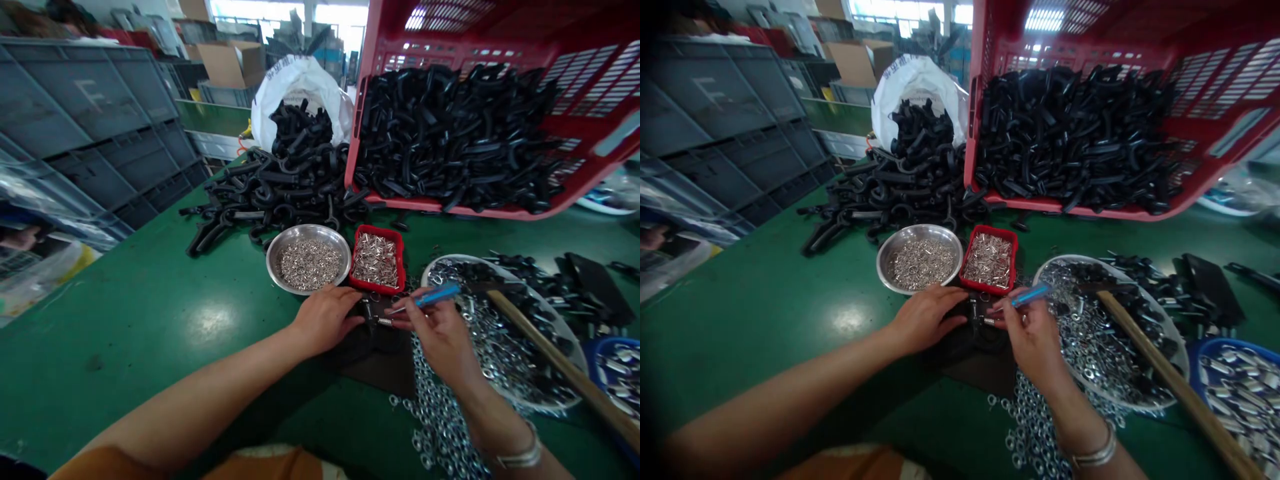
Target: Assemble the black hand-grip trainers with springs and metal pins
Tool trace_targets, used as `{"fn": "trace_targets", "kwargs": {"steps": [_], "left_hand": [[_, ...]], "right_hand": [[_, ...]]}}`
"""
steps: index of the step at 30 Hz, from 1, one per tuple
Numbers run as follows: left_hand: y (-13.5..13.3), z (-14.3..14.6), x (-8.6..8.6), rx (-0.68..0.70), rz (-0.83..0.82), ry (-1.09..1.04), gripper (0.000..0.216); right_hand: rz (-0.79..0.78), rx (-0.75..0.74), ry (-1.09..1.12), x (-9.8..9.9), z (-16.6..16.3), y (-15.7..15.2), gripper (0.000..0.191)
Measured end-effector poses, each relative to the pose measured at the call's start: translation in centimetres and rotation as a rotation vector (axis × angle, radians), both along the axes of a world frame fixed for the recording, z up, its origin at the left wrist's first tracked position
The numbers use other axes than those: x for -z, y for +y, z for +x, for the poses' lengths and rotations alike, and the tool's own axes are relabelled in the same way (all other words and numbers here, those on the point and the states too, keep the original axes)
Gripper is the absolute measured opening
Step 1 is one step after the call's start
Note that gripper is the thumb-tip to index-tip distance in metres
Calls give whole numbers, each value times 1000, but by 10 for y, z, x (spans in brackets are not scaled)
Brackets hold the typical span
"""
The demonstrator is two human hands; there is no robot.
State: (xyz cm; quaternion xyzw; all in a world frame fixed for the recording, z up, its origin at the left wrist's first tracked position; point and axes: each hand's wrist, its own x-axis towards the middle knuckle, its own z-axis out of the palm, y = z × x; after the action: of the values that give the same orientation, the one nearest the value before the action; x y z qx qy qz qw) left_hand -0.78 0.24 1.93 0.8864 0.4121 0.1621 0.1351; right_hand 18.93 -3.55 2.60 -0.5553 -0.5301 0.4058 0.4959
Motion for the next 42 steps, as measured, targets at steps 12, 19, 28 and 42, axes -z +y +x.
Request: {"fn": "trace_targets", "kwargs": {"steps": [12, 19, 28, 42], "left_hand": [[0, 9, 16, -129, -186, -84, 41], [1, 7, 18, -140, -199, -109, 42], [1, 5, 23, -158, -220, -145, 44], [4, 2, 22, -162, -263, -182, 44]], "right_hand": [[42, 96, -81, 17, -18, -15, 22], [91, 84, -209, 17, -22, -16, 16], [84, 147, -227, 20, -24, -19, 13], [193, 127, -439, 22, -28, -19, 13]]}}
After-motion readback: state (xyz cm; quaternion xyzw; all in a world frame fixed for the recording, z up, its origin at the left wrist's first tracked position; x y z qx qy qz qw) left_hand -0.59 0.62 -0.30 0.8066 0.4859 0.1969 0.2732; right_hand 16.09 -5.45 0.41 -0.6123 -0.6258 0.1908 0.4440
